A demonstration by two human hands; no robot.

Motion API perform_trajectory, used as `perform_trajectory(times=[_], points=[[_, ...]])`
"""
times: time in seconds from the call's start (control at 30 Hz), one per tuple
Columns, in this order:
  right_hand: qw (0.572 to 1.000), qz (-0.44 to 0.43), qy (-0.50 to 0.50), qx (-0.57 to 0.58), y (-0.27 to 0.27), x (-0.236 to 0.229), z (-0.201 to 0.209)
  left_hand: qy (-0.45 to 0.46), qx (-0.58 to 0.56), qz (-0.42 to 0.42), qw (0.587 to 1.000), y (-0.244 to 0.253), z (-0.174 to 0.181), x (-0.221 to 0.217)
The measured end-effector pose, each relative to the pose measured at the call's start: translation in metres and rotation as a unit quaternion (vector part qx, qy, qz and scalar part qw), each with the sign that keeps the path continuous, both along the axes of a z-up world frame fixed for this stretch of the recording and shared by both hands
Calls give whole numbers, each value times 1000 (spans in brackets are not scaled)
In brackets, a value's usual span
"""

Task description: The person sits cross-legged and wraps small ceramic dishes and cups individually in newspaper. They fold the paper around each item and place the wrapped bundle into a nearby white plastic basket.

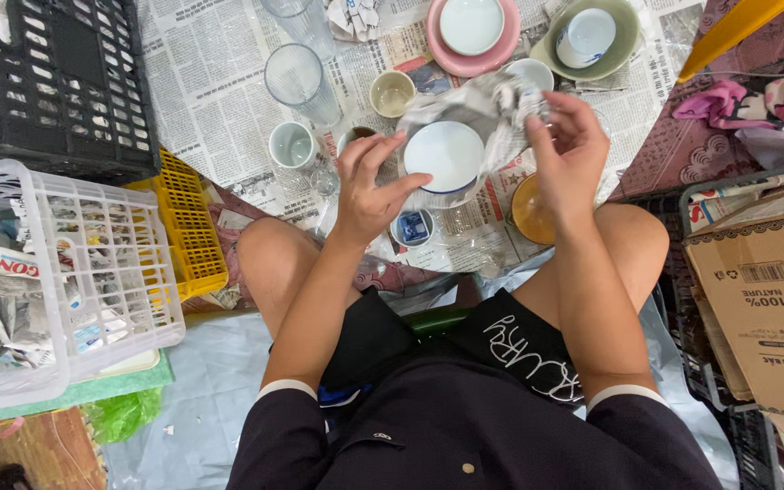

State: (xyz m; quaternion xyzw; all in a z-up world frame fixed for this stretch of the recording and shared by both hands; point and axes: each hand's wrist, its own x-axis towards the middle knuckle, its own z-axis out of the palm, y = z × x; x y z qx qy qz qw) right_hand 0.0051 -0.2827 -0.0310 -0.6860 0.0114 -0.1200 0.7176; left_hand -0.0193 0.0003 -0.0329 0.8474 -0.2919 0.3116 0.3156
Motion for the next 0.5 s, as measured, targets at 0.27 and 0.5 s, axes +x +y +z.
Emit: perform_trajectory(times=[0.27, 0.5], points=[[992, -85, -79, 39, -26, 8, -21, 11, 0, 11, 1000, 1, 0, -1], [959, -129, -132, 216, -50, 12, -36, 33, -20, 9, 999, 2, 0, 4]])
